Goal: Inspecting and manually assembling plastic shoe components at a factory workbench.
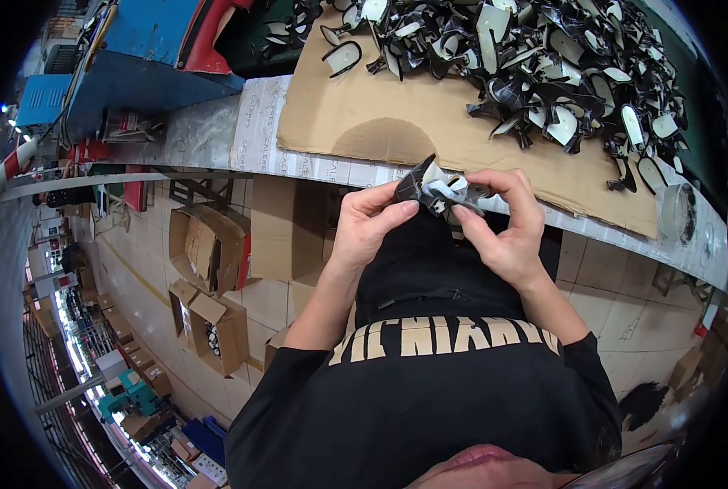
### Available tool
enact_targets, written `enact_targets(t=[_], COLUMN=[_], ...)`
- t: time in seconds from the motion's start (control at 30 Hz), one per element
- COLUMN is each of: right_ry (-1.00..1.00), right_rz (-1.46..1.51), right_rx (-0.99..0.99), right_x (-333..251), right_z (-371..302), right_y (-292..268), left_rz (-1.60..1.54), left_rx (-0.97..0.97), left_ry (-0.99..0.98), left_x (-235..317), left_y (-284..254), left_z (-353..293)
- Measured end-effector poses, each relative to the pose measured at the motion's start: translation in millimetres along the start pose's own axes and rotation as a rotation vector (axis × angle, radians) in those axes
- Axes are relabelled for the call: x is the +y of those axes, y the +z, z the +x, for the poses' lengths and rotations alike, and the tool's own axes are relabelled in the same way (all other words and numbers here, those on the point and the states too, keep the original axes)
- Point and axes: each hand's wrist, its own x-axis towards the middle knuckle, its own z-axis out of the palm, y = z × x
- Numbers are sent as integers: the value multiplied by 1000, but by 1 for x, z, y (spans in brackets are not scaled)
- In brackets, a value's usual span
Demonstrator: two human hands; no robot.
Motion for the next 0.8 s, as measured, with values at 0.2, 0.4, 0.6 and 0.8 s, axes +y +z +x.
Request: enact_targets(t=[0.2,0.4,0.6,0.8], right_ry=[38,116,167,220], right_rz=[-146,-52,-1,115], right_rx=[125,181,164,152], right_x=[17,26,33,42], right_z=[4,9,8,12], right_y=[-5,-12,-12,-21], left_rz=[-38,-246,-194,375], left_rx=[34,40,118,401], left_ry=[-27,-130,-138,-129], left_x=[-8,2,11,40], left_y=[-11,-13,-34,-108], left_z=[0,2,-7,-44])
